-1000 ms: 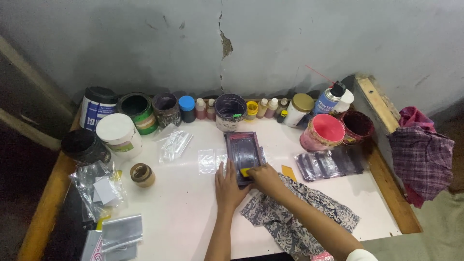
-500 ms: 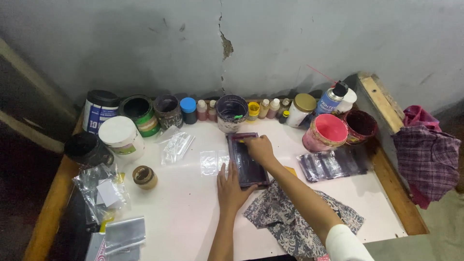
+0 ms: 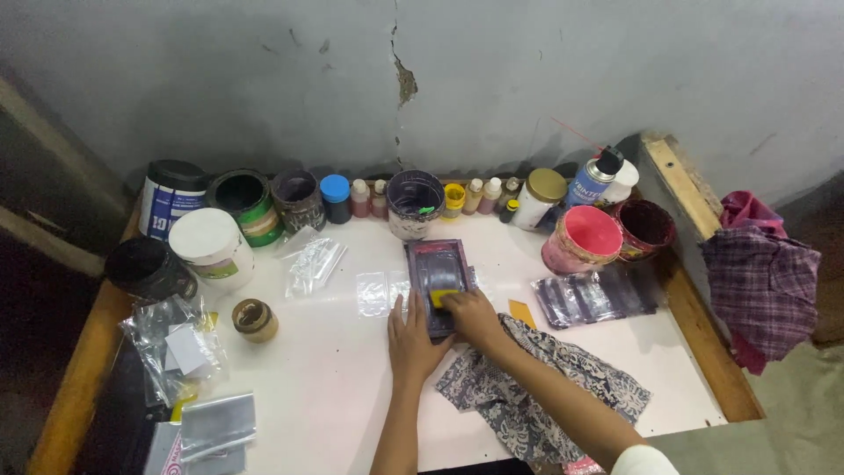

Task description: The person prepares a screen printing frame by wiping it with a sponge and then mixes a dark liquid, likely emulsion or ink, in a small container.

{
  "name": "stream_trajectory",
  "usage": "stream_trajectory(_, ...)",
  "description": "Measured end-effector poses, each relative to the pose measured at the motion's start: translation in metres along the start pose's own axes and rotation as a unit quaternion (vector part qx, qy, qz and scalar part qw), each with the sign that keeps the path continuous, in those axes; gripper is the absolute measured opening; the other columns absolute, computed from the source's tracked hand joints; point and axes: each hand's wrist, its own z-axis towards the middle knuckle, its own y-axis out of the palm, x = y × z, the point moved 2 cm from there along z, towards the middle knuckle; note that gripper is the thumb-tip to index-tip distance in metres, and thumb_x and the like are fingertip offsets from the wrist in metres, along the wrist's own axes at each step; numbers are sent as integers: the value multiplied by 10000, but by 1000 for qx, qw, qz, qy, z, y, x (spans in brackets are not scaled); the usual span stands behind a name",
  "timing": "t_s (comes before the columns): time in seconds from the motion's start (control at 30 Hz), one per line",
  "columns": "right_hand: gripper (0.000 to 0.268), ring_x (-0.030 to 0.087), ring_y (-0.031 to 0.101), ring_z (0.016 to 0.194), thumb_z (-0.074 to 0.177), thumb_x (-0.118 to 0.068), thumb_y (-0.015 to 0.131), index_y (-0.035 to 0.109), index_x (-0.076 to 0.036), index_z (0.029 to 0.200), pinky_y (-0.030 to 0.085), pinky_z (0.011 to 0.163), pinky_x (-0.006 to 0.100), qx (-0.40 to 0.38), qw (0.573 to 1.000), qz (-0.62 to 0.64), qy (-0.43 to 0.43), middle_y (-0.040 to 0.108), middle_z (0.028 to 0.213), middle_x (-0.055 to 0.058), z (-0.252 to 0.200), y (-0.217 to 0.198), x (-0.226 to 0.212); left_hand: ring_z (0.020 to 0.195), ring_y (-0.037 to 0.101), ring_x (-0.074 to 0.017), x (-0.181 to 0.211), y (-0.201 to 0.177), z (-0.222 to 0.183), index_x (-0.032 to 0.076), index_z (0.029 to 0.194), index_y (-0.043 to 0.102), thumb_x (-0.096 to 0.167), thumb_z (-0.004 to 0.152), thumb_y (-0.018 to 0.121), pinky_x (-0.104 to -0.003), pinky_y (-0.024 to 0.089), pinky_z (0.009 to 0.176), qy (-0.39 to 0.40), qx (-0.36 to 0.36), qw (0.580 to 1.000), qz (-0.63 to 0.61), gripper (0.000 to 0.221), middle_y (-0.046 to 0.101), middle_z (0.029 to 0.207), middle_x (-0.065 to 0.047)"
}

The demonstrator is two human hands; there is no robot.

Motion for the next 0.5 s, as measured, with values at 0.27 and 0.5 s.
stream_trajectory(0.27,266,200,743,987,837,-212,683,746,-205,1095,487,851,329,73,997,15,5,783,1042,26,-13,15,2,1505,176,-407,-5,-7,10,181,1598,301,436,833,669,-568,193,1206,9,71,995,-66,886,274,1666,-49)
stream_trajectory(0.5,183,186,746,968,948,-180,611,732,-211,1083,500,848,317,69,998,3,7,781,1013,9,-6,3,0,1508,255,-393,-15,-1,57,166,1449,550,215,949,502,-558,283,1182,20,104,994,-23,505,435,1580,-87)
